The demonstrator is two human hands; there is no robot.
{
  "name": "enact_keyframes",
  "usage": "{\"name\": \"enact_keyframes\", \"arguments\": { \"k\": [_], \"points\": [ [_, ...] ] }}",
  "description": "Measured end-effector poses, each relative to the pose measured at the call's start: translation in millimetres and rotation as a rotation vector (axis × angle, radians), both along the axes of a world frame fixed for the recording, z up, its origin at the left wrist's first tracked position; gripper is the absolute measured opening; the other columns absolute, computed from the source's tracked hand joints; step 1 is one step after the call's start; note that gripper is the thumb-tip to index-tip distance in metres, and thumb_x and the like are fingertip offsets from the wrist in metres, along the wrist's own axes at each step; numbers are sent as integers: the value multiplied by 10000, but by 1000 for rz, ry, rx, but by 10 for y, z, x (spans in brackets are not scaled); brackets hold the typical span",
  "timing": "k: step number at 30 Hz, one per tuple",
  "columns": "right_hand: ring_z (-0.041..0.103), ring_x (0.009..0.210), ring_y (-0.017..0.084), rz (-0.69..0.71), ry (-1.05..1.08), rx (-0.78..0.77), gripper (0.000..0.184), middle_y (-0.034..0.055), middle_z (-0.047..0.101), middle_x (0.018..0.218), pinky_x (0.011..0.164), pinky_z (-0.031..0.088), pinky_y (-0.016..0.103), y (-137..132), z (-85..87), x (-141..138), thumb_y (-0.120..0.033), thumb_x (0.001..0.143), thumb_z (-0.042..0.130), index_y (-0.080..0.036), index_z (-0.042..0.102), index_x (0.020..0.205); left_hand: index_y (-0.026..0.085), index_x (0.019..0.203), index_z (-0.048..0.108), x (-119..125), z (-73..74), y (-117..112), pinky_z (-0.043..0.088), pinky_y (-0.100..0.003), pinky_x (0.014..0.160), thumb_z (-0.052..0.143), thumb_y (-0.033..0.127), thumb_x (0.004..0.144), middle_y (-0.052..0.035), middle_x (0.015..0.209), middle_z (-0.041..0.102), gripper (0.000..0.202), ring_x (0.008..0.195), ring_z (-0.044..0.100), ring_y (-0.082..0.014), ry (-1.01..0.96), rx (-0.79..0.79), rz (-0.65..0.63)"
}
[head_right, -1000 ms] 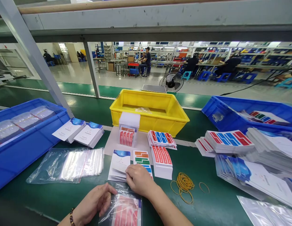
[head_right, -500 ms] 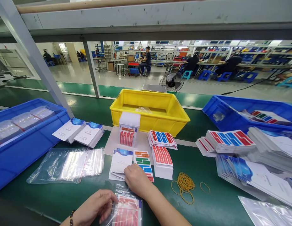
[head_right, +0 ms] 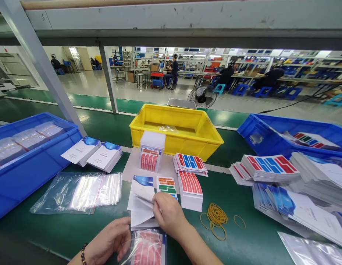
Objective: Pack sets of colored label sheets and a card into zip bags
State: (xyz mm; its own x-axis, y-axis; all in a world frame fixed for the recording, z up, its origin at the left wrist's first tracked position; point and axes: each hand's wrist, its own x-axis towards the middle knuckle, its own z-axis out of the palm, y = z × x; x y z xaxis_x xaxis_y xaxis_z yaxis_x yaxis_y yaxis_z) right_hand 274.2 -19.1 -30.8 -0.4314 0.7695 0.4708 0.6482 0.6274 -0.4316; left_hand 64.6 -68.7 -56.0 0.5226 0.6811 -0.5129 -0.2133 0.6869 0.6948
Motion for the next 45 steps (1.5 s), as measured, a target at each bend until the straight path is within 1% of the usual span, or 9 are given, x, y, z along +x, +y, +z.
{"name": "enact_keyframes", "arguments": {
  "k": [6,10,15,21,26,30,35,39,45],
  "points": [
    [545,872,218,183,-244,-204,172,105,602,940,789,426,373,-232,2,-59,-147,769,426,-160,581,843,149,719,498,-22,21,-17,236,-143,265,546,492,689,52,348,476,348,243,307,-43,243,78,-102],
    [355,1216,298,202,-465,-361,542,159,418,1309,1013,243,495,-249,-65,-48,-180,680,549,-172,467,1215,179,643,447,-82,77,-23,211,-138,266,521,511,695,76,334,444,344,241,293,-38,514,165,-176],
    [311,1244,354,196,-572,-321,569,236,366,1335,1017,257,504,-249,-215,-118,-201,735,545,-109,410,1280,180,693,464,-144,137,-23,206,-146,274,496,551,697,87,343,433,372,251,277,-41,509,174,-201],
    [538,1044,299,253,-470,-97,364,226,586,1091,902,437,420,-120,-273,-55,-128,724,481,-30,558,1066,136,702,526,-163,103,-63,191,-143,283,514,631,670,83,339,404,496,259,268,-29,400,209,-189],
    [574,961,250,262,-187,190,327,203,625,1002,788,493,391,-270,-1,-54,-84,783,383,-44,498,1086,82,928,574,-121,57,-69,347,-179,335,332,715,718,-42,462,578,710,340,498,-112,47,-75,3],
    [576,783,185,402,-146,34,170,93,643,863,729,468,323,-397,297,-106,-210,824,429,-153,574,889,74,942,618,-54,114,-30,485,-281,567,577,451,732,-133,734,689,433,642,649,-221,-203,-152,90],
    [553,821,196,-123,-524,-244,199,94,629,842,736,409,303,238,365,119,-113,827,424,-147,620,813,73,987,641,61,220,-19,430,-382,847,680,250,683,-160,961,679,354,891,627,-278,-318,-103,18],
    [560,857,263,-202,-644,-309,164,142,633,886,740,402,342,778,287,252,-78,723,541,-116,645,843,71,1003,641,243,258,-2,425,-384,844,725,312,638,-173,959,677,446,873,636,-284,-321,-64,-108],
    [559,904,273,-232,-747,-392,148,143,646,903,800,394,349,949,203,263,-140,653,656,-128,660,801,85,929,665,432,115,64,383,-432,899,747,390,593,-166,917,686,461,907,625,-300,-254,-10,-188]
  ]
}}
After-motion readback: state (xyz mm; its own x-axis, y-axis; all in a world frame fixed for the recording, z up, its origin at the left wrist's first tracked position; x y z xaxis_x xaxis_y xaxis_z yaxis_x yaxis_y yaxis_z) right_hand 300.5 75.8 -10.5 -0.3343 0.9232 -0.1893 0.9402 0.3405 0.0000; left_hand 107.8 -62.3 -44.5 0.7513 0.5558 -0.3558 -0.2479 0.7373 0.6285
